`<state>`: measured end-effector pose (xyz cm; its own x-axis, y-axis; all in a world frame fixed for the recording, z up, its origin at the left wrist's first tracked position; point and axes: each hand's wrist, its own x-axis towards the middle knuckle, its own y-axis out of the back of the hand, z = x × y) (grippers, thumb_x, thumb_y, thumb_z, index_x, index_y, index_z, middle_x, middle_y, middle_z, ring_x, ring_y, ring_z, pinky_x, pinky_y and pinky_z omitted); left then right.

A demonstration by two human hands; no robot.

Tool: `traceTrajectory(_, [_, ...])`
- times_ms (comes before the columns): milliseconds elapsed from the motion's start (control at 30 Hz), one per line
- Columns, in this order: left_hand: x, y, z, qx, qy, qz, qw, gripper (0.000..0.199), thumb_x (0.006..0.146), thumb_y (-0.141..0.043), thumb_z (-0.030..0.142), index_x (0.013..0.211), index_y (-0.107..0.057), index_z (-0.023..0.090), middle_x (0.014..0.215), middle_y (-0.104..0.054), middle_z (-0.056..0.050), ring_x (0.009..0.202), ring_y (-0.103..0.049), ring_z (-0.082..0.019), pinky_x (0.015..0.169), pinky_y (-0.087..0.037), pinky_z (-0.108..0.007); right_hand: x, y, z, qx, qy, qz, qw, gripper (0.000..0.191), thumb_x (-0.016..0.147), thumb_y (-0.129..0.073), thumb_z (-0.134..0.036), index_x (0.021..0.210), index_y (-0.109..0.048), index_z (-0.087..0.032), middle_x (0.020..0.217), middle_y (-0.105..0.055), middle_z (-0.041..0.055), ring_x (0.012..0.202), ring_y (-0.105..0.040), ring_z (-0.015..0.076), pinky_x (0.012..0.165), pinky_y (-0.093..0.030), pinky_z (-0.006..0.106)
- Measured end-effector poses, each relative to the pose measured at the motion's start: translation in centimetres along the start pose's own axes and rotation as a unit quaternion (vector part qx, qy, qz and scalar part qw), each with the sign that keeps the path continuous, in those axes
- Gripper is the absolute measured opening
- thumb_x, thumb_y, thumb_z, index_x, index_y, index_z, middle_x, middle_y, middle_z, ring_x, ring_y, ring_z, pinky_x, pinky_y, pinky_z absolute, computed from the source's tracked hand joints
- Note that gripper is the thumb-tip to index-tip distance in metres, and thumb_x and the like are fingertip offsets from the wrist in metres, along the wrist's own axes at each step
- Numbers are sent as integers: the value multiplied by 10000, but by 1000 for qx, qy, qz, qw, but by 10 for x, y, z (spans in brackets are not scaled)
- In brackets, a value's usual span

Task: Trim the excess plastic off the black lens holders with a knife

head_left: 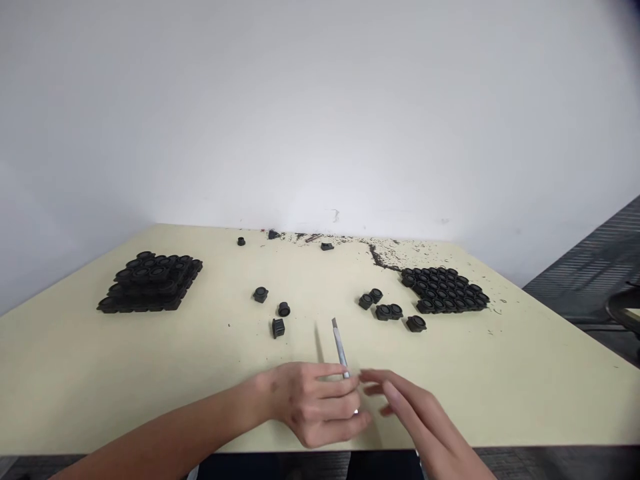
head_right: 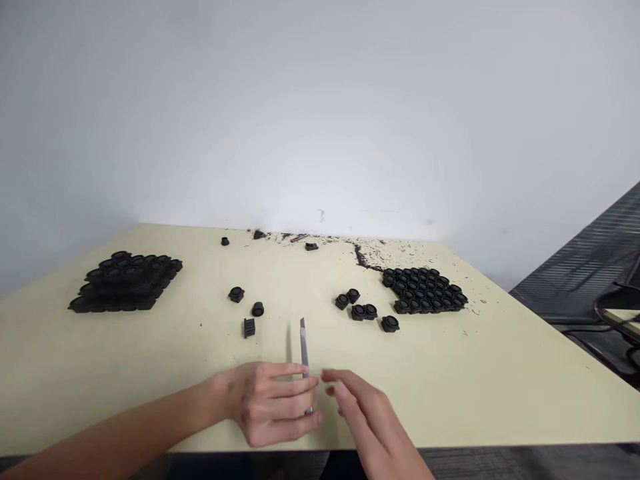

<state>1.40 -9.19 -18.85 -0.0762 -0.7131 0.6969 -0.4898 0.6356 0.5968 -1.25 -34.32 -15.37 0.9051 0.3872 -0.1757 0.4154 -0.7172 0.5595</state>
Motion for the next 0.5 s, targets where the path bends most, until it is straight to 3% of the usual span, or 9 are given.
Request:
traceTrajectory(67, [1,-3,-1,18,-16,22,999,234,809,-697,248,998,-757,125,927,-699,-60,995,-674,-204,865,-620,-309,40,-12,-8,47,-19,-45,998,576,968,-360,-654,1254,-670,-262,1319,-620,72,1232,-589,243,1111,-445,403])
traceTrajectory(100, [-1,-5,-2,27,-19,26,999,235,807,-689,249,994,-760,125,924,-702,-61,974,-678,-200,851,-623,-306,56,-19,-11,112,-34,-100,988,573,960,-402,-649,1199,-690,-216,1293,-626,88,1238,-575,232,1124,-423,374])
traceTrajectory(233, [-8,-9,-10,57,-11,14,998,164,793,-654,207,891,-760,130,907,-710,-71,891,-686,-190,778,-630,-303,95,-47,-24,289,-22,-198,936,493,905,-562,-593,921,-668,-112,950,-664,103,856,-626,166,786,-513,270])
traceTrajectory(367, [-14,0,-21,82,9,-21,996,116,801,-656,161,878,-733,121,931,-717,-67,960,-686,-188,867,-613,-290,121,-49,-27,311,25,-169,935,458,959,-456,-565,983,-585,-126,959,-629,89,801,-592,124,761,-499,249])
traceTrajectory(500, [-23,12,-46,141,126,-58,980,128,829,-656,103,954,-686,111,914,-703,-47,930,-675,-144,827,-598,-252,156,-26,-19,253,92,-107,957,479,969,-392,-607,967,-528,-147,951,-619,89,675,-571,121,624,-467,256])
